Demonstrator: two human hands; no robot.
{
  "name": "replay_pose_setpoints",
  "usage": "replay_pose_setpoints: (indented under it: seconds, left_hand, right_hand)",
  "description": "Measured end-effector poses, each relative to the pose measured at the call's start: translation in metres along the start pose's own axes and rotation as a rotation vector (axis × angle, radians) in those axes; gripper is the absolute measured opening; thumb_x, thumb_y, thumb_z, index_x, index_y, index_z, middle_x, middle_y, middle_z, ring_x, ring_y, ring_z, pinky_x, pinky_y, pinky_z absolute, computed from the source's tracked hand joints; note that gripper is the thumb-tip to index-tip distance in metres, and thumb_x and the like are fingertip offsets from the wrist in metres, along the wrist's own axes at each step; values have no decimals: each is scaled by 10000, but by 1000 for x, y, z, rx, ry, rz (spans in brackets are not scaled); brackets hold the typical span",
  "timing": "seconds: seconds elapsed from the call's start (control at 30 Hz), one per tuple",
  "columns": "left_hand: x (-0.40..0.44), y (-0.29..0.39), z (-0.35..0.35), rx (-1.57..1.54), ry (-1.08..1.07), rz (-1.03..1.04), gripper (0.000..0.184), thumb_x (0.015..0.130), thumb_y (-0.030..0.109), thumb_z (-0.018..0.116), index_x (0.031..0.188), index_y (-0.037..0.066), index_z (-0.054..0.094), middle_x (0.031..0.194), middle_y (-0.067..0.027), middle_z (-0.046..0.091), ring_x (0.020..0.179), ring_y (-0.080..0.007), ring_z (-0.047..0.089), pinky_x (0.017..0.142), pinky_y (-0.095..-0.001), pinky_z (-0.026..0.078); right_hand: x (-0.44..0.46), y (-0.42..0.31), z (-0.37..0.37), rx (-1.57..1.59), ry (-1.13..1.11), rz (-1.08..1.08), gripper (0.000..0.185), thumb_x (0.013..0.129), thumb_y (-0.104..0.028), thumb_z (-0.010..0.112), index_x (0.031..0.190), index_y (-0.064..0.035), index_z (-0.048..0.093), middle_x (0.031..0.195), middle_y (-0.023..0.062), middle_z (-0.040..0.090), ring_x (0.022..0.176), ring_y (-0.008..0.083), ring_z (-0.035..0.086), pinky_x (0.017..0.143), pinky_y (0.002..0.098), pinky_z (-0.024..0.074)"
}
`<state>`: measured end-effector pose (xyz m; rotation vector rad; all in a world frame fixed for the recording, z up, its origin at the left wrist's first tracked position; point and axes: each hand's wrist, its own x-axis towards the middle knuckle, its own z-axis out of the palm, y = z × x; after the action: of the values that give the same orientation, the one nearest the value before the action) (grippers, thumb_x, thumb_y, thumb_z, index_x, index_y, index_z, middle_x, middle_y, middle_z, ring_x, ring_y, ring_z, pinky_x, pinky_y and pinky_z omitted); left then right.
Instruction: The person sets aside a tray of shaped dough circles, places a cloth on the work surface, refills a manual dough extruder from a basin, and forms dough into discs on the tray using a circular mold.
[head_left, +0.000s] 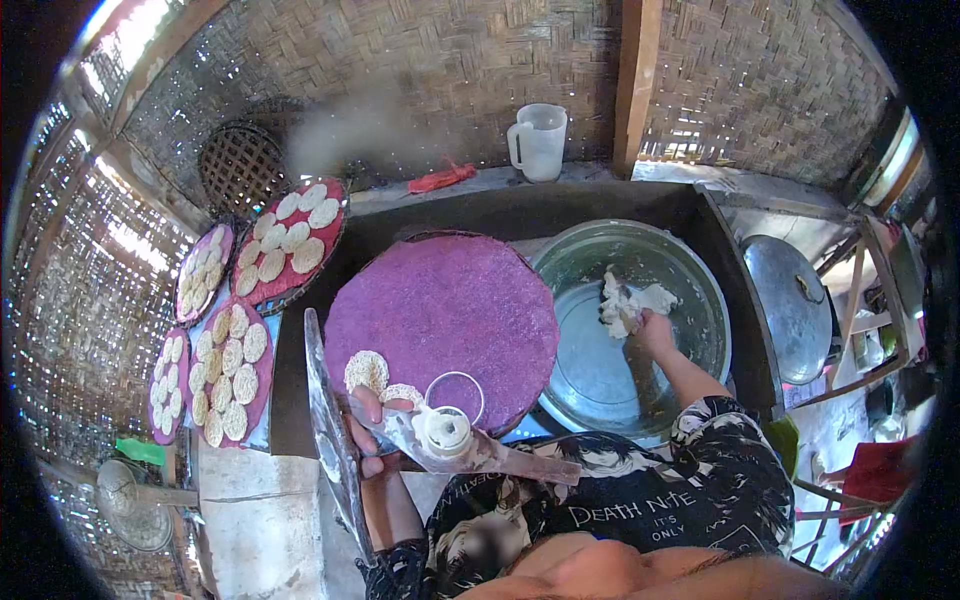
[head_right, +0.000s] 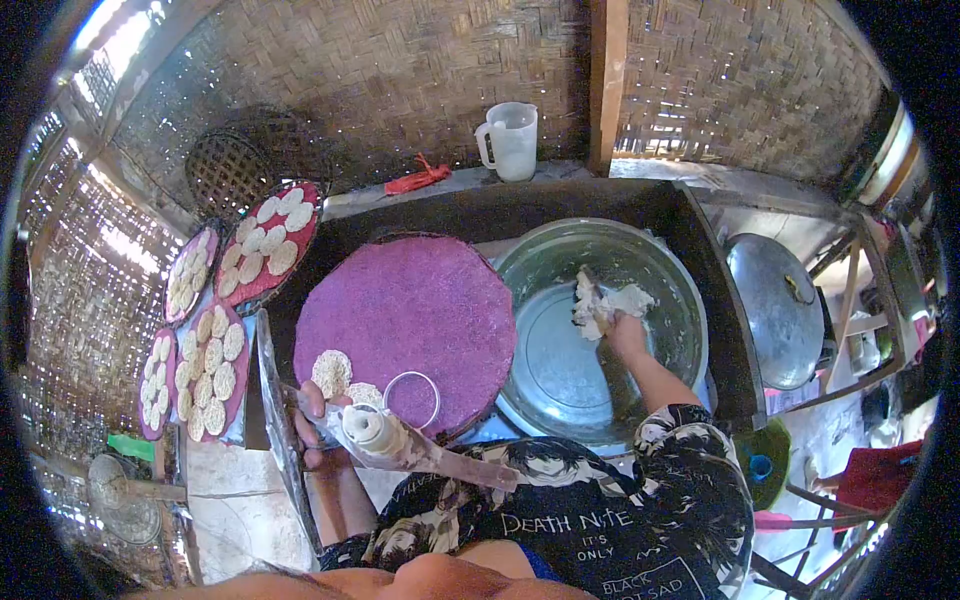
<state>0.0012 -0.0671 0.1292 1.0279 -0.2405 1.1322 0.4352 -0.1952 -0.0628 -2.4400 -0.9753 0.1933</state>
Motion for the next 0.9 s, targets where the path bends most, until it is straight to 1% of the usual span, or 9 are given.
replay_pose_setpoints:
  seconds: [0.1,0.2,0.3,0.4,0.63,0.7,0.8,0.83,0.9]
  left_hand:
    - [-1,0,2,8,25,10,230,642,42,712,670,74,486,890,-83,404,1000,-430,525,805,-520,506]
    - [-3,2,0,25,22,5,227,641,43,710,668,73,487,892,-85,402,1003,-431,524,803,-520,508]
    - [-5,1,-2,35,18,-1,224,641,45,709,666,73,488,893,-88,401,1005,-433,522,800,-520,509]
    - [-4,1,1,35,13,-9,222,640,46,708,664,72,489,895,-90,399,1007,-434,520,797,-520,511]
    - [-8,1,-2,53,9,3,213,643,57,699,679,78,490,892,-85,388,1007,-433,519,807,-542,495]
    - [-8,3,-3,60,1,6,214,642,58,700,680,80,491,893,-84,387,1004,-432,521,806,-541,496]
    - [-10,4,-3,62,-7,16,214,641,60,701,682,83,492,893,-82,386,999,-430,523,804,-540,497]
    - [-11,4,-4,65,-6,16,215,640,60,701,682,84,492,893,-81,386,997,-429,524,803,-540,497]
    - [-13,7,-5,80,-11,18,215,639,61,702,683,87,493,893,-80,385,994,-428,526,802,-539,498]
  right_hand:
    - [8,1,0,-16,-14,28,306,738,-285,607,814,8,557,815,247,586,789,412,569,687,480,443]
    - [9,14,9,-23,-145,26,237,732,-214,601,828,-3,551,843,250,581,799,403,568,692,472,443]
    - [10,33,24,-43,1,-142,155,729,-150,579,799,-15,547,739,237,577,729,400,571,630,450,436]
    - [6,38,41,-1,-28,-2,162,690,-127,594,795,-8,559,755,236,585,752,395,576,649,440,447]
    - [2,33,83,-114,-261,-12,147,668,-52,542,803,-4,576,796,229,600,786,389,585,703,430,469]
    - [-9,15,73,-97,-321,-16,180,661,-44,538,833,-4,573,804,230,600,785,389,586,699,429,471]
    - [-34,-21,86,-221,-428,-128,188,683,-64,522,857,-3,561,839,244,596,788,395,587,689,437,477]
    - [-40,-30,80,-171,-450,-215,180,708,-92,528,861,-4,568,852,252,592,785,401,585,677,439,480]
    - [-41,-43,83,39,-489,-36,197,737,-130,546,891,-12,579,800,245,599,750,363,606,661,429,490]
